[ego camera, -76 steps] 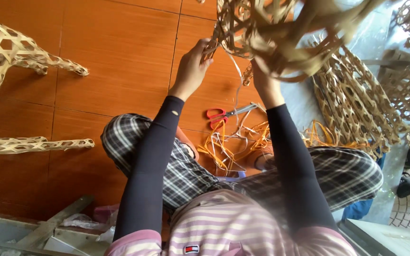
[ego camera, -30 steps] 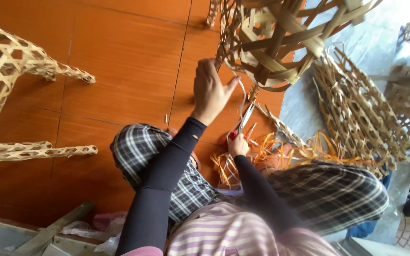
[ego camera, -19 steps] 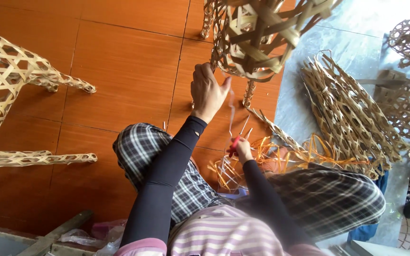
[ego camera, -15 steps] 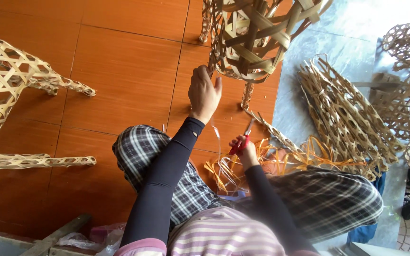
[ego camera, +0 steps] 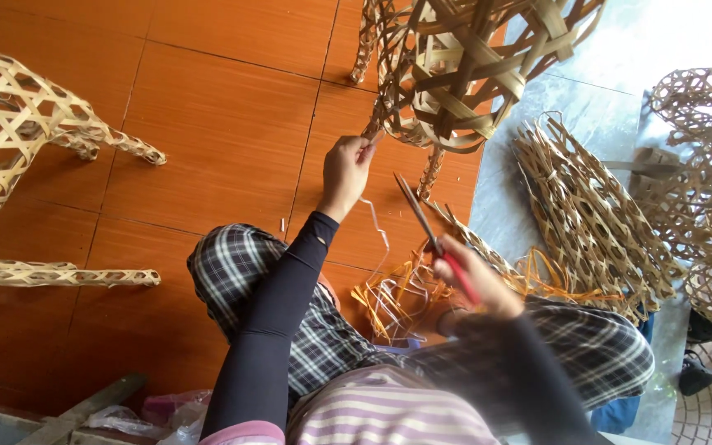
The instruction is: Assembling and securing segments of a woven bamboo giraffe sculpture using ties and tools.
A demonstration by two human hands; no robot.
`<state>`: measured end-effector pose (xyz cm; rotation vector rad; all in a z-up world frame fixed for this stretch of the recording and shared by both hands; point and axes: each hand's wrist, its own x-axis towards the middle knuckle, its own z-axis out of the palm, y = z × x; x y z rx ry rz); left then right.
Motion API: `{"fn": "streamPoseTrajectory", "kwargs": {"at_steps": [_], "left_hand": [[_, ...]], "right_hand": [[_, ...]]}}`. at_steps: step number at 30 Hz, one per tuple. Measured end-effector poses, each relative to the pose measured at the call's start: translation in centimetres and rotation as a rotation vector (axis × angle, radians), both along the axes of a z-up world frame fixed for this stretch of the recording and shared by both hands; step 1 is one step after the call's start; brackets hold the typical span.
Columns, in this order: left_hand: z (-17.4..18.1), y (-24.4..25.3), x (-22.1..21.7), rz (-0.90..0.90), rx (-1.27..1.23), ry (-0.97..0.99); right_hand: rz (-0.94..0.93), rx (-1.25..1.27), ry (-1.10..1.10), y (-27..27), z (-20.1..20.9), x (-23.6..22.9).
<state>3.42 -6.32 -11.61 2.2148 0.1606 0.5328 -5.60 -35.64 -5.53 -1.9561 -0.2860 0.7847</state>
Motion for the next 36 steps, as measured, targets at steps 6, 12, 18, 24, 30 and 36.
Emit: {"fn": "streamPoseTrajectory", "kwargs": {"at_steps": [6,12,18,24,30,36], "left_hand": [[-4.2,1.3,0.4,-0.193,-0.41,0.213],[-3.8,0.9,0.1,-0.191,-0.405,0.267],[-3.5,1.5,-0.2,-0.238,-0.304,0.209],[-2.6,1.6,-0.8,-0.247,-0.343,0.232],[-7.0,3.4,-3.7,-0.387,0.399,0.635],[-2.8,3.2,-3.8,-0.333,0.54,0.782]], "right_hand": [[0.413,0.17,0.228,-0.3,-1.3,11.2],[0.495,0.106,0.105,5.1,0.7,15.7],[0.396,0.174,0.221,6.8,-1.3,16.3],[0.314,0.164,0.042,6.5,-1.8,16.1],[0.364,-0.076,0.283,6.5,-3.2,11.7],[0.436,-0.537,-0.08,2.7,-28.2,-0.4]]}}
